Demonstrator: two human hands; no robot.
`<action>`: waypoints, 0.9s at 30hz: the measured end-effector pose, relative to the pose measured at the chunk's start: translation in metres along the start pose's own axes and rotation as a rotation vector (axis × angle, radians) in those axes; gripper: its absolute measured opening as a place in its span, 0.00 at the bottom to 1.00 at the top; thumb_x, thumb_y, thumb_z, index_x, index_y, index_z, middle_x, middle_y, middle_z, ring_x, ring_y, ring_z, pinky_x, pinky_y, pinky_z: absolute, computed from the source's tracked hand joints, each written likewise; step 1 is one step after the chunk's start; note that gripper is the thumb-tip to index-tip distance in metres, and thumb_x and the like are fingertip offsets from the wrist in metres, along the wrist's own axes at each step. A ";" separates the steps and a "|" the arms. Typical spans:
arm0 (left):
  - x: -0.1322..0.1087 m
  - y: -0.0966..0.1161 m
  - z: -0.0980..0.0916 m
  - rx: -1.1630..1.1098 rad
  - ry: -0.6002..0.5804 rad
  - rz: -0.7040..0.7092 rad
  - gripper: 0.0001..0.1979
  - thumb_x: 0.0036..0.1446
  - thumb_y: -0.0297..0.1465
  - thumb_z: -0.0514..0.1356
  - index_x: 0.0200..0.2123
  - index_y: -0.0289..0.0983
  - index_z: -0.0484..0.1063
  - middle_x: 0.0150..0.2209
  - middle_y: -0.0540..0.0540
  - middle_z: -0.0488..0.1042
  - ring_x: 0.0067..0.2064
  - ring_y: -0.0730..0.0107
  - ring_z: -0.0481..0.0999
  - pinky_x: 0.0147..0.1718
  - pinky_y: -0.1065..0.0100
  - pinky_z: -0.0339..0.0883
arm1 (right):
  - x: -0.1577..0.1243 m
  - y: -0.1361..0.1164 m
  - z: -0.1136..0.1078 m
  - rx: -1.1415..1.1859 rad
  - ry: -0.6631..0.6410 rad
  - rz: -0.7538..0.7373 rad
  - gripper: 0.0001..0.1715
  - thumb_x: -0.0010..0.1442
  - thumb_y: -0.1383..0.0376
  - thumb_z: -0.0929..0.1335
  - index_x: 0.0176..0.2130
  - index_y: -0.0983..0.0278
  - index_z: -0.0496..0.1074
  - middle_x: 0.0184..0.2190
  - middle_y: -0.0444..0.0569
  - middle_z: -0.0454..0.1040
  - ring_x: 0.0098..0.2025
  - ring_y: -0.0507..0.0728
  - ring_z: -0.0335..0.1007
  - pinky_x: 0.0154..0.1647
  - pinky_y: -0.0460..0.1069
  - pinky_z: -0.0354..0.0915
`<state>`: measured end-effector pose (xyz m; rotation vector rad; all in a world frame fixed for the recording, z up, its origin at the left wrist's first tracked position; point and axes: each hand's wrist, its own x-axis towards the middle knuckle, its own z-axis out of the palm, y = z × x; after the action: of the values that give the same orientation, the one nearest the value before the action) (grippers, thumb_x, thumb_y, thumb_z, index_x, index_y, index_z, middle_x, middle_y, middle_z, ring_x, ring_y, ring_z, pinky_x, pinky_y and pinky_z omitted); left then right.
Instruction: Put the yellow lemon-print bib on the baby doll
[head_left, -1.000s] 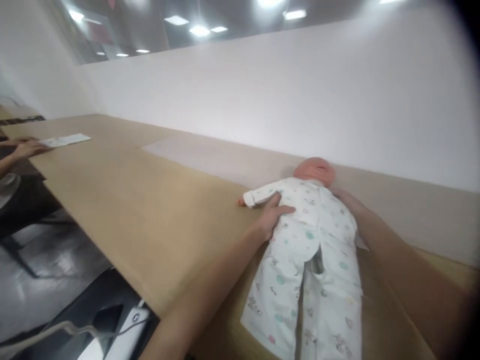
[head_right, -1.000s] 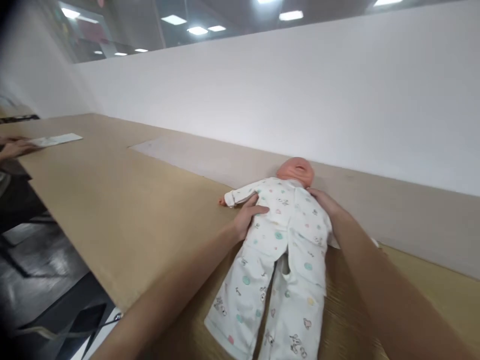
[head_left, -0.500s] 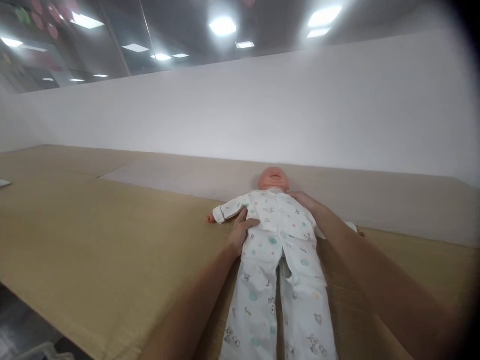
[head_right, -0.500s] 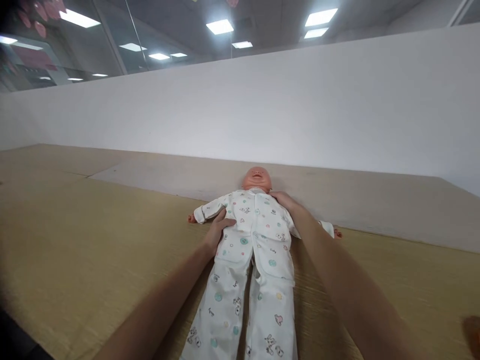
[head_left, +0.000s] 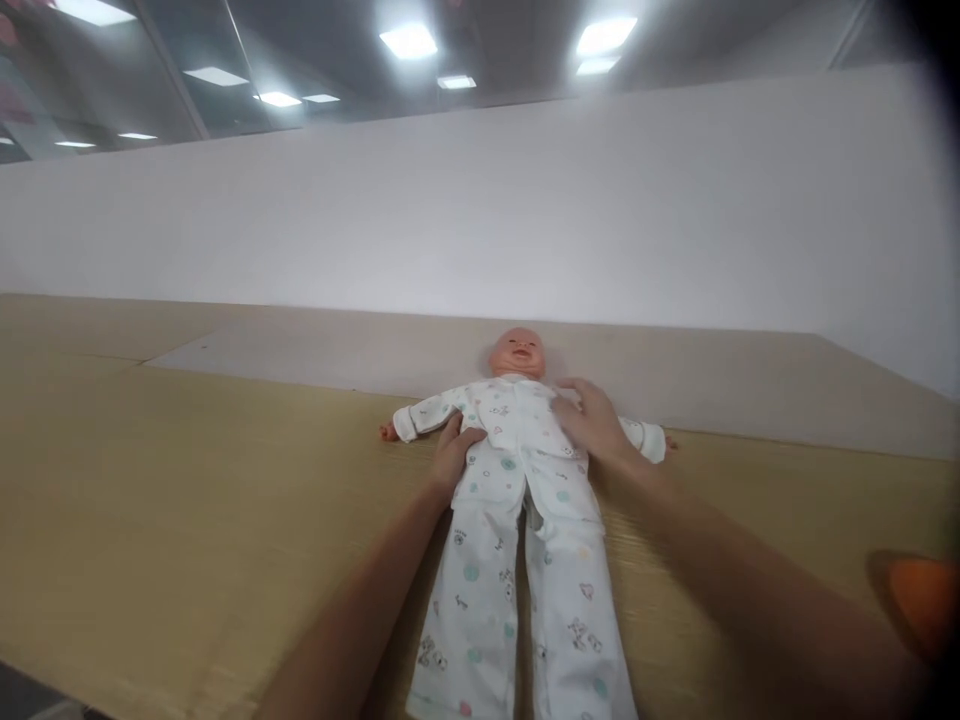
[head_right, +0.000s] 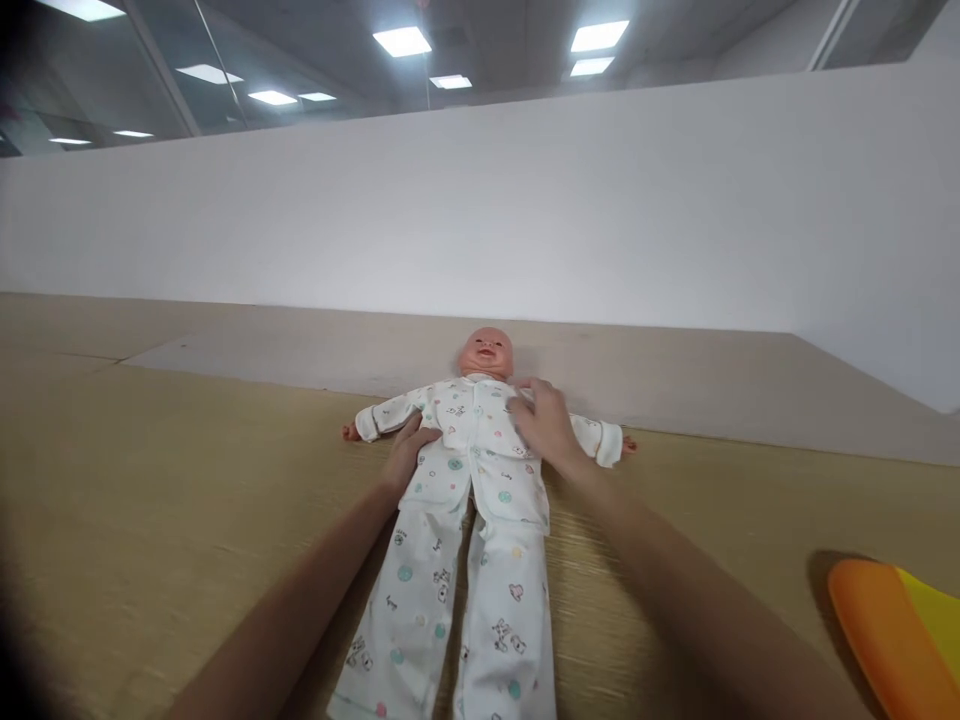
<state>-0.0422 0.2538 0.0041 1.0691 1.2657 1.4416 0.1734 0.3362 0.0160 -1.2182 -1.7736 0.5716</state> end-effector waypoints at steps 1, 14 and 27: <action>-0.001 0.001 0.000 0.029 0.011 0.024 0.18 0.48 0.32 0.60 0.45 0.37 0.73 0.48 0.43 0.74 0.54 0.51 0.69 0.52 0.61 0.60 | -0.016 -0.006 -0.004 -0.042 0.001 -0.058 0.20 0.58 0.60 0.63 0.48 0.64 0.70 0.49 0.55 0.71 0.53 0.64 0.64 0.57 0.60 0.58; -0.061 0.010 -0.005 -0.113 -0.046 -0.077 0.23 0.53 0.38 0.63 0.53 0.42 0.71 0.57 0.44 0.72 0.59 0.51 0.69 0.57 0.55 0.61 | -0.151 -0.014 -0.026 -0.022 -0.155 -0.143 0.26 0.64 0.63 0.61 0.59 0.58 0.52 0.63 0.55 0.55 0.64 0.62 0.54 0.62 0.60 0.58; -0.197 -0.005 -0.031 0.226 0.000 -0.106 0.33 0.59 0.41 0.59 0.65 0.44 0.55 0.68 0.46 0.55 0.68 0.56 0.53 0.67 0.51 0.45 | -0.185 -0.021 -0.027 0.086 -0.120 -0.087 0.21 0.67 0.58 0.58 0.59 0.57 0.54 0.61 0.53 0.58 0.63 0.59 0.56 0.64 0.58 0.57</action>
<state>-0.0308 0.0556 -0.0117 1.1314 1.4898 1.2404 0.2099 0.1571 -0.0298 -1.0622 -1.8728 0.6750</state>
